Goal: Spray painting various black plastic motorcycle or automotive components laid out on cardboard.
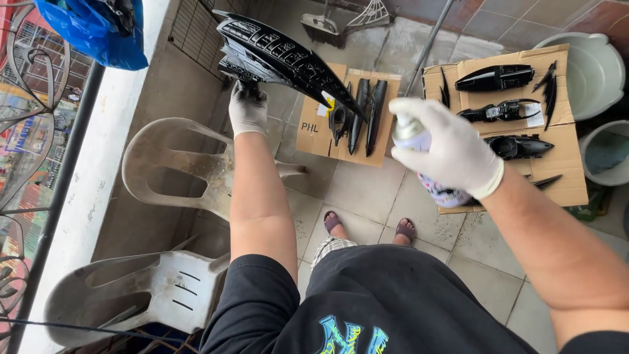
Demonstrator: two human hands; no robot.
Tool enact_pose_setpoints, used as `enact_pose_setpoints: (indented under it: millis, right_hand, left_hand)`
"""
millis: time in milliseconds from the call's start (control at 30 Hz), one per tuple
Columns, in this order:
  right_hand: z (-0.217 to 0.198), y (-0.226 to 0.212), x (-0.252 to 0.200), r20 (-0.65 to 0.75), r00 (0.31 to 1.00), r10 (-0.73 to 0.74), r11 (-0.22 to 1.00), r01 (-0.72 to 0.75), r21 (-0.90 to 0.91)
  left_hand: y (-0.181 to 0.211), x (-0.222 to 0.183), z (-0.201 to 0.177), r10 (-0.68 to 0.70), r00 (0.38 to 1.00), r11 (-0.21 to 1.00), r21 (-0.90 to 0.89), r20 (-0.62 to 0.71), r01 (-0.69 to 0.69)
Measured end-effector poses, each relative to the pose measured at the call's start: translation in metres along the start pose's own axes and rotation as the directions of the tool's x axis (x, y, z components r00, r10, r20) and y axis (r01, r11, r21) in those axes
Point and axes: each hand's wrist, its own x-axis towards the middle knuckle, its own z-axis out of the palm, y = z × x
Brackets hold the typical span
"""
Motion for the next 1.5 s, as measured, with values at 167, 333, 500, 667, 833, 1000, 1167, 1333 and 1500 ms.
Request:
enact_pose_setpoints:
  millis: [167,333,500,667,833,1000,1167,1333,1500]
  right_hand:
    - [-0.013,-0.028,0.079,-0.160,0.957,-0.242,0.955,0.265,0.134]
    - [0.019,-0.007,0.093,-0.195,0.933,-0.304,0.943,0.324,0.081]
    - [0.009,0.001,0.005,0.004,0.992,-0.128,0.988,0.127,0.084]
    - [-0.017,-0.009,0.013,-0.035,0.989,-0.141,0.989,0.142,0.037]
    - [-0.028,-0.033,0.062,-0.164,0.925,-0.342,0.924,0.363,0.121]
    - [-0.009,0.007,0.010,0.002,0.930,-0.366,0.930,0.366,0.017]
    - [-0.022,0.017,-0.023,0.028,1.000,0.011,0.999,-0.012,0.050]
    - [-0.010,-0.019,0.034,-0.136,0.936,-0.323,0.943,0.330,0.032]
    - [0.022,-0.018,0.055,-0.191,0.921,-0.339,0.941,0.335,-0.055]
  left_hand:
    - [-0.004,-0.011,0.015,-0.027,0.999,1.000,0.005,0.035,0.027]
    - [-0.004,-0.013,0.009,-0.019,0.996,1.000,0.015,0.089,0.018]
    - [0.003,0.001,-0.002,-0.012,0.995,0.999,-0.029,0.099,0.015]
    - [0.003,0.014,0.000,-0.041,0.995,0.998,-0.047,0.092,0.046]
    - [0.001,-0.006,0.026,-0.059,0.993,0.994,-0.080,0.106,0.068]
    - [0.005,-0.001,0.030,-0.049,0.999,0.987,-0.154,0.007,0.049]
    - [0.001,-0.004,0.035,-0.034,0.998,0.990,-0.139,-0.047,0.027]
    - [-0.006,-0.010,0.045,-0.052,0.997,0.990,-0.138,-0.064,0.043]
    - [-0.011,-0.010,0.046,-0.077,0.996,0.986,-0.150,-0.054,0.068]
